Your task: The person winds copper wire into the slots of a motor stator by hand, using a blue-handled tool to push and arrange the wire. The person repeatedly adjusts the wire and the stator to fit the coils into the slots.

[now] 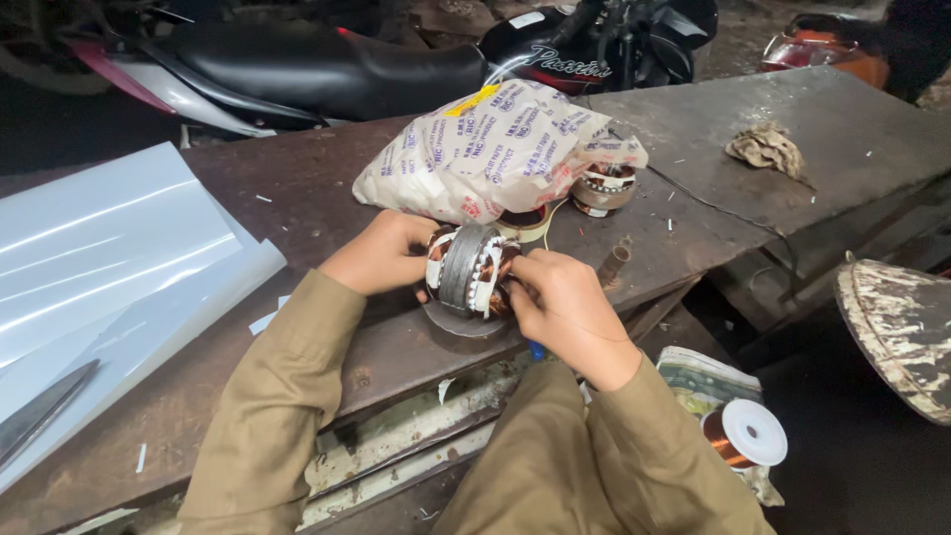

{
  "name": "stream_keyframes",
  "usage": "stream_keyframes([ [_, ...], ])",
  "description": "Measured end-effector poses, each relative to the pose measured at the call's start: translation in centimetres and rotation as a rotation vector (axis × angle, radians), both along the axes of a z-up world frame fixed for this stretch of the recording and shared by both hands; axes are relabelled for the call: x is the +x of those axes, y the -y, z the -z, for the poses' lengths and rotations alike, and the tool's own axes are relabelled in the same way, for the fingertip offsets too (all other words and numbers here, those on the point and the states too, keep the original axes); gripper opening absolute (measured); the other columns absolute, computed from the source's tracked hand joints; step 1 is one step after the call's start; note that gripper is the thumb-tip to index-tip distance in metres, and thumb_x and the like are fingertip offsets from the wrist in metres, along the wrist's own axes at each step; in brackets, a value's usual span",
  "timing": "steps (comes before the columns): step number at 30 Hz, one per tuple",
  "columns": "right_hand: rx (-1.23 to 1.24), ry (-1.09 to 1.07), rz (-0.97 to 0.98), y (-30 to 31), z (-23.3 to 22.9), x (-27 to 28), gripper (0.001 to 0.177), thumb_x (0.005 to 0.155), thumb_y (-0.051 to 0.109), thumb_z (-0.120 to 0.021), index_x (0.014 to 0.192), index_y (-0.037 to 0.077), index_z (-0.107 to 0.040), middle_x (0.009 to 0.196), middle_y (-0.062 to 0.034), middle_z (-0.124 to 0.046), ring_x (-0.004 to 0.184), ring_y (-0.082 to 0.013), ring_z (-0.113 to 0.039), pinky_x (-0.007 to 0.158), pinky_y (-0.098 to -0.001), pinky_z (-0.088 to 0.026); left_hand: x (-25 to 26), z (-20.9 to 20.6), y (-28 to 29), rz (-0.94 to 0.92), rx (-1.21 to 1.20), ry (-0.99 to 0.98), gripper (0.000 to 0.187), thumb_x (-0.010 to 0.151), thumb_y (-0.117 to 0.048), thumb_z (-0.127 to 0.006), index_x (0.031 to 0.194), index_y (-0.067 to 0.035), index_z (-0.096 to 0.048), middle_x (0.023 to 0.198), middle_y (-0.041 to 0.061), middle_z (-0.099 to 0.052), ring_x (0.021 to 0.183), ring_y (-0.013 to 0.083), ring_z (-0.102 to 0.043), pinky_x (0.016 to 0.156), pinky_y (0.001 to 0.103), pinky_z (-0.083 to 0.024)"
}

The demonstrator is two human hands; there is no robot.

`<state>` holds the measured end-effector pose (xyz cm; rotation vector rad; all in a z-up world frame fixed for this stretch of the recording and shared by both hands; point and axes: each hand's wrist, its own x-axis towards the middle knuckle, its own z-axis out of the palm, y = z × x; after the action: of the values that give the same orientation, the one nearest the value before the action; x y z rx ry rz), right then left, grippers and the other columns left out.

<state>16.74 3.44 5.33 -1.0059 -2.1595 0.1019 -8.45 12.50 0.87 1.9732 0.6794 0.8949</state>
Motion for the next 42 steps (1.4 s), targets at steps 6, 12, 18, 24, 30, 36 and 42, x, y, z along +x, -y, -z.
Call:
stream_keyframes([
  [6,-0.064,-0.017,0.006,0.2,0.0,0.1,0.009,0.082,0.003,-0.066,0.09,-0.001,-0.067,0.079,-0.0163,-0.061,0.071,-0.0346,-0.064,0.064,-0.0432,-0.05,0.7,1.2,-0.3,-0.151,-0.078,0.04,0.009,0.077,-0.002,-0.076,0.083,0.005,-0.074,0.07,0.005,-0.07,0.057,0.0099,-0.065,0.052,0.029,-0.054],
  [12,0.025,0.01,0.047,0.3,1.0,0.0,0.007,0.084,0.005,-0.067,0.084,0.0,-0.062,0.076,-0.0155,-0.057,0.076,-0.0376,-0.06,0.067,-0.0479,-0.046,0.6,2.6,-1.2,-0.221,0.245,0.003,0.021,0.074,-0.005,-0.08,0.09,0.006,-0.073,0.077,0.003,-0.073,0.077,0.0059,-0.06,0.074,0.029,-0.055],
  [18,0.089,-0.055,0.066,0.6,1.9,-0.2,0.008,0.086,0.006,-0.068,0.087,0.001,-0.062,0.079,-0.0159,-0.056,0.078,-0.0381,-0.06,0.069,-0.0479,-0.047,0.6,2.9,-1.0,-0.157,0.195,0.057,0.029,0.078,-0.008,-0.079,0.103,0.005,-0.073,0.089,0.004,-0.076,0.086,0.0037,-0.06,0.079,0.028,-0.054],
  [24,0.151,-0.168,0.098,0.9,2.8,-0.4,0.01,0.088,0.005,-0.069,0.096,0.001,-0.063,0.085,-0.0159,-0.061,0.081,-0.038,-0.062,0.071,-0.0464,-0.049,0.8,1.9,-0.1,-0.26,0.242,-0.025,0.026,0.076,-0.008,-0.081,0.098,0.003,-0.073,0.085,0.008,-0.074,0.08,0.0061,-0.064,0.075,0.028,-0.054],
  [30,0.094,-0.175,0.09,0.9,2.8,-0.2,0.012,0.089,0.004,-0.07,0.098,0.0,-0.063,0.083,-0.016,-0.061,0.079,-0.0364,-0.062,0.07,-0.0449,-0.049,0.4,0.2,0.4,-0.156,0.318,-0.043,0.023,0.074,-0.007,-0.081,0.092,0.002,-0.071,0.087,0.008,-0.07,0.083,0.0106,-0.064,0.078,0.029,-0.052],
  [36,-0.079,-0.334,0.051,0.8,2.7,-0.3,0.015,0.088,0.004,-0.072,0.102,0.002,-0.069,0.083,-0.0124,-0.064,0.072,-0.0255,-0.066,0.067,-0.0355,-0.052,0.0,-0.1,0.5,-0.161,0.293,-0.076,0.021,0.077,-0.009,-0.08,0.092,0.001,-0.07,0.083,0.006,-0.067,0.078,0.012,-0.061,0.076,0.03,-0.052],
  [42,0.096,-0.314,-0.031,0.9,3.0,0.6,0.016,0.091,0.0,-0.071,0.107,0.001,-0.069,0.089,-0.0116,-0.064,0.081,-0.0267,-0.065,0.074,-0.0357,-0.052,0.5,0.0,0.2,-0.189,0.428,-0.094,0.023,0.074,-0.008,-0.08,0.093,0.002,-0.07,0.091,0.01,-0.07,0.083,0.0188,-0.068,0.078,0.031,-0.053],
])
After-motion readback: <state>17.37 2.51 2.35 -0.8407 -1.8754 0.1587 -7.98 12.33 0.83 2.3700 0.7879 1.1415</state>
